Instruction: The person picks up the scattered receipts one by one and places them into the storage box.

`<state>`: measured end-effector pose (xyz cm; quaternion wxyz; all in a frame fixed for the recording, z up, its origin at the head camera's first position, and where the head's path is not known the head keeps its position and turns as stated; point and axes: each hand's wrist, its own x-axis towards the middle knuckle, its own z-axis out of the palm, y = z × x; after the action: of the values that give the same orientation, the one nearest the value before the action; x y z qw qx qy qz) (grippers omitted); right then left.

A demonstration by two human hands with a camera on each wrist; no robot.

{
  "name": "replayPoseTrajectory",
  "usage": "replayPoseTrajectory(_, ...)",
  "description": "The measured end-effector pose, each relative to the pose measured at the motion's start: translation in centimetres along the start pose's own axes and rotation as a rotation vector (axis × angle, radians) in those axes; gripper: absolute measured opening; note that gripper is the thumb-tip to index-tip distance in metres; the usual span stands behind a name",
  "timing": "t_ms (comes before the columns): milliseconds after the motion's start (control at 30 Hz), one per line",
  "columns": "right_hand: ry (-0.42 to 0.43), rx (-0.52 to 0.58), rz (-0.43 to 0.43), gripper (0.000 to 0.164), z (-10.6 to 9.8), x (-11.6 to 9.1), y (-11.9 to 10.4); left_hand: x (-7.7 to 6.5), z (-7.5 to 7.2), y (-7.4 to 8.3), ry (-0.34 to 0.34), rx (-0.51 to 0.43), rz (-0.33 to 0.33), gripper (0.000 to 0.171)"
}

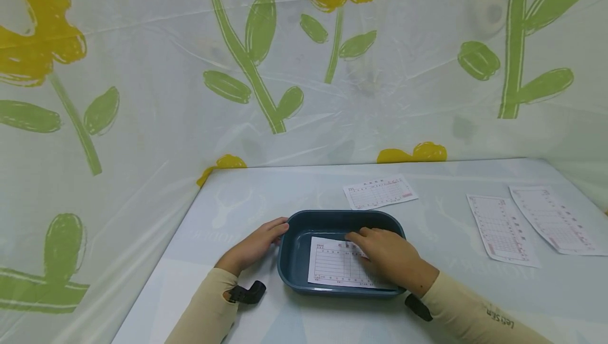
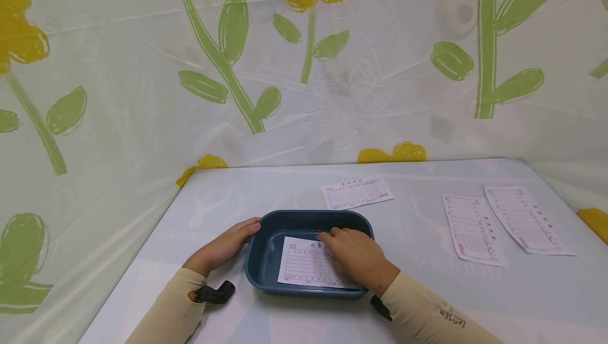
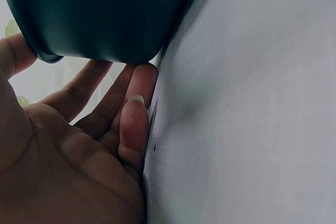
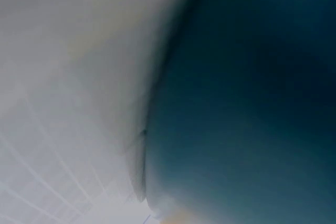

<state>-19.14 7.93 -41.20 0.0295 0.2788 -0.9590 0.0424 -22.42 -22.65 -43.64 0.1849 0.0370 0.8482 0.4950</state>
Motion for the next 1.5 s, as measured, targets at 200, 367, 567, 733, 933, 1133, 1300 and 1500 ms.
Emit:
replayPoseTrajectory(200,-0.005,-0.003,0.003,0.044,0.1,0.0,0.0,-0.1,0.0,0.1,-0.003,0.002,-0.002,0.053)
replayPoseTrajectory(367,-0.009,-0.007,-0.005,0.043,0.0,0.0,-0.1,0.0,0.0,0.1,-0.007,0.007,0.003,0.053)
replayPoseTrajectory(567,-0.024,0.008,0.007,0.043,0.0,0.1,-0.1,0.1,-0.1,-0.1,-0.005,0.002,0.010,0.052)
replayPoseTrajectory(733,-0.025,0.046,0.012,0.039,0.0,0.3,0.0,0.1,-0.1,-0.1,-0.007,0.000,0.007,0.051)
replayPoseTrajectory(933,-0.002,0.117,0.028,0.034,-0.3,0.3,0.3,0.1,0.0,-0.1,-0.010,0.000,0.010,0.052)
replayPoseTrajectory(1133,0.153,0.201,-0.065,0.030,-2.0,-0.3,1.5,0.2,0.0,-0.1,-0.025,0.004,0.010,0.055)
replayPoseTrajectory(1300,0.288,0.181,-0.098,0.028,-3.2,-0.3,3.3,0.1,0.0,0.1,-0.015,0.008,0.002,0.054)
replayPoseTrajectory(1500,0.323,0.159,-0.016,0.027,-3.6,0.4,5.8,0.0,-0.1,0.2,-0.014,0.006,0.003,0.051)
